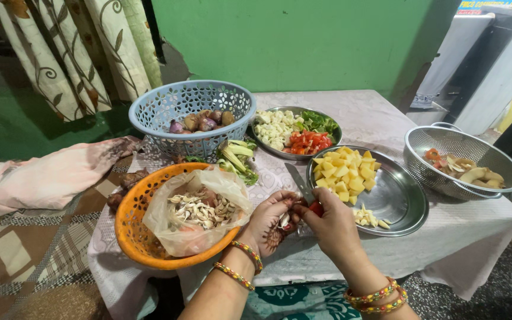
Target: The person peels individual garlic cloves by hand and using a knife over an orange bowl containing a plastic bag of food scraps.
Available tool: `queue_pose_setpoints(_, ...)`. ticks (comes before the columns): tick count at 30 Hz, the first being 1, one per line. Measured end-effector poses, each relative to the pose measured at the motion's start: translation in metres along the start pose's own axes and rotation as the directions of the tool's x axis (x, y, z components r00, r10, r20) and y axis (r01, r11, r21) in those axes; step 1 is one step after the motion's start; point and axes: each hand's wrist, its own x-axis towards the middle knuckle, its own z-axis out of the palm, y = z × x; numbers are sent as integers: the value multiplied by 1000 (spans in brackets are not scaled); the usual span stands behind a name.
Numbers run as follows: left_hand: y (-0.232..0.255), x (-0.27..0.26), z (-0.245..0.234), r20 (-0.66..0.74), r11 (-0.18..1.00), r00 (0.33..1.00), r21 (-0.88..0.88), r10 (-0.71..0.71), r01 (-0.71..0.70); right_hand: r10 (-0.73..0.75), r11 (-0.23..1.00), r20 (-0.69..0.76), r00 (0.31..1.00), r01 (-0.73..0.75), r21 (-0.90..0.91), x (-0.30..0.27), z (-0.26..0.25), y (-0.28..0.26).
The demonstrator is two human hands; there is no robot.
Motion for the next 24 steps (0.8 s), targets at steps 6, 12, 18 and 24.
queue_pose_setpoints(6, -1, -2, 1, 10, 1000, 1000, 14, -4, 4, -118, 991, -57, 991, 115, -65, 3, -4, 2)
queue_pose_setpoints(12, -1, -1, -3, 113, 999, 994, 36, 3, -7, 27, 994, 67, 997, -19, -109, 11, -12, 19)
queue_pose_setpoints(18, 6, -11, -2, 88, 993, 989, 18, -117, 116, 70, 974, 195, 978, -24, -226, 8, -18, 15)
queue_pose_setpoints(24, 4, -8, -11, 223, 991, 966, 0, -129, 132, 29, 968, 282, 959, 43, -246, 9, -21, 17)
